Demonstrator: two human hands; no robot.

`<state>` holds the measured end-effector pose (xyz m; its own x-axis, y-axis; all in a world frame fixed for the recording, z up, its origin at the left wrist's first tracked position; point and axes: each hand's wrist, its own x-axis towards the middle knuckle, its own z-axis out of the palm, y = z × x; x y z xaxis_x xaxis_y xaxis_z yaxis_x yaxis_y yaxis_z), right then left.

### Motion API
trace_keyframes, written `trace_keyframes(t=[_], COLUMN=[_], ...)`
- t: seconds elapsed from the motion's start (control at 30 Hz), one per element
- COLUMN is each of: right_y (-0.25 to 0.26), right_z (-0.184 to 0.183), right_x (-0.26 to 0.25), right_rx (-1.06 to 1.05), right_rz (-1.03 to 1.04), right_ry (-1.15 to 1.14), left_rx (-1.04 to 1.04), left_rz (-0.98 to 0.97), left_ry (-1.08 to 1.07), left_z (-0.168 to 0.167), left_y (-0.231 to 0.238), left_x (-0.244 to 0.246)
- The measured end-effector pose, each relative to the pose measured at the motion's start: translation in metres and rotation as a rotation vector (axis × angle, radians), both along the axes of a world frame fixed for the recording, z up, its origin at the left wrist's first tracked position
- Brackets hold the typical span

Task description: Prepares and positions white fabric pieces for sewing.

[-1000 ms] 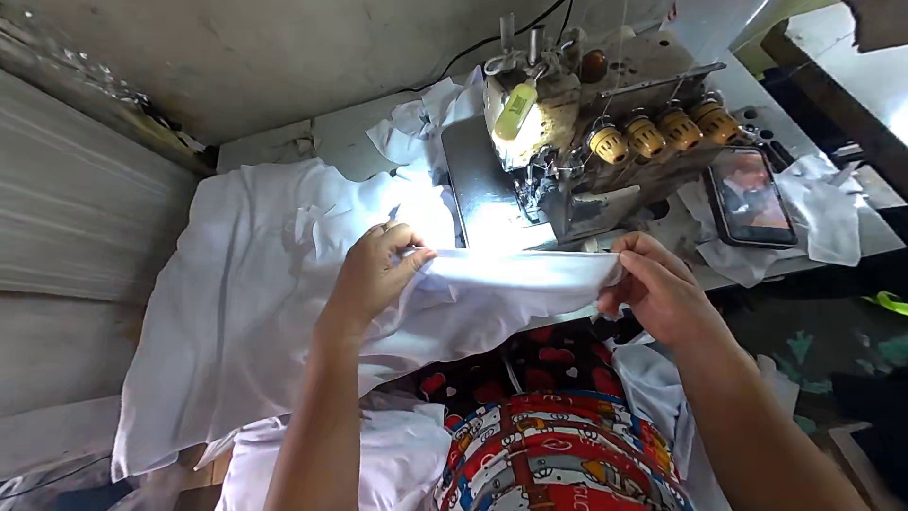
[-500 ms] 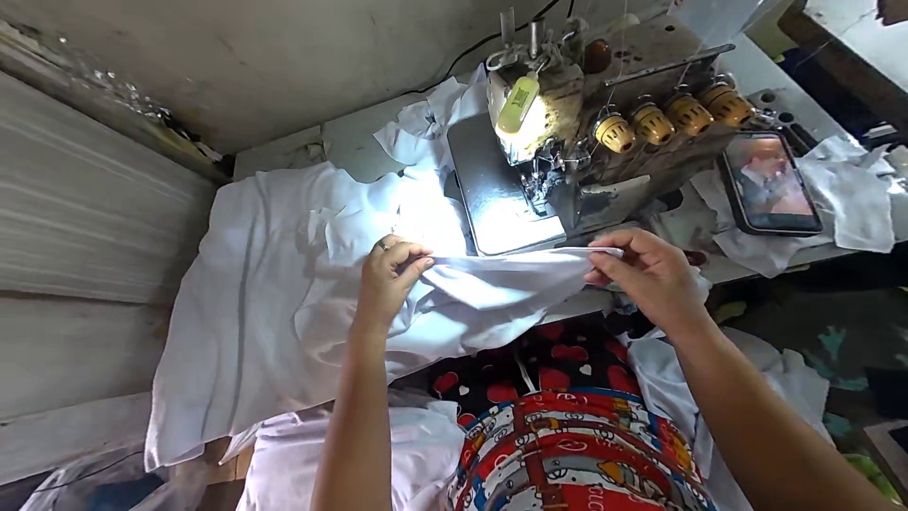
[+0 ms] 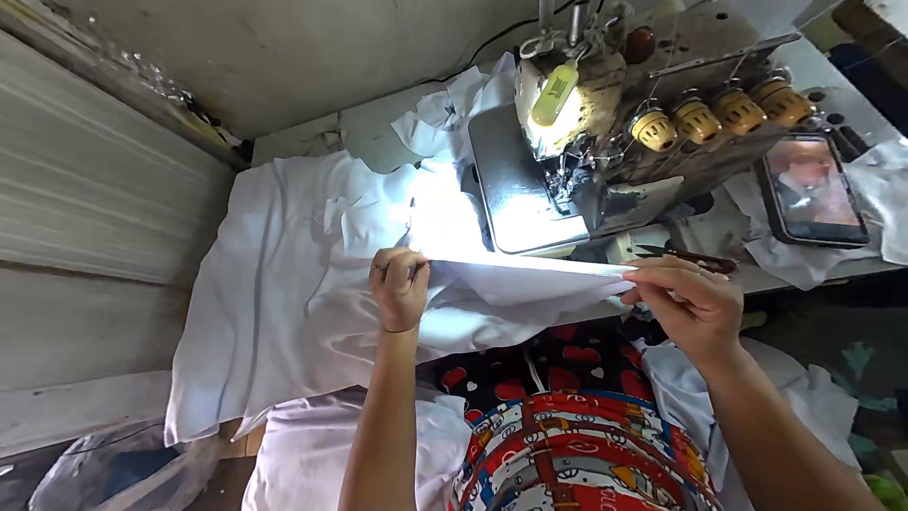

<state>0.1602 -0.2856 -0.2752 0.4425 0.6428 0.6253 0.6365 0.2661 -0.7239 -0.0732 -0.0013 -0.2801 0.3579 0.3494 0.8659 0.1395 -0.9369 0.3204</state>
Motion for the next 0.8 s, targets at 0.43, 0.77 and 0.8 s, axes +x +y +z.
trace_keyframes(t=[0.43,0.77,0.8], right_y=[-0.008,-0.011,-0.011], right_z=[-0.015,-0.014,-0.012], right_x=[-0.002,-0.009,-0.011], right_rx=[0.023,0.027,0.029], right_rz=[-0.013,-0.015,-0.011], right_ry=[-0.125,-0.124,-0.122], left_rx=[-0.012,-0.046,-0.071], left_rz=[0.040,0.021,0.006], left_ry=[-0.029,-0.046,-0.038], left_z=[-0.020,-0.022,-0.019], left_y=[0.000,-0.001,0.000], left_x=[0.003,0.003,0.002])
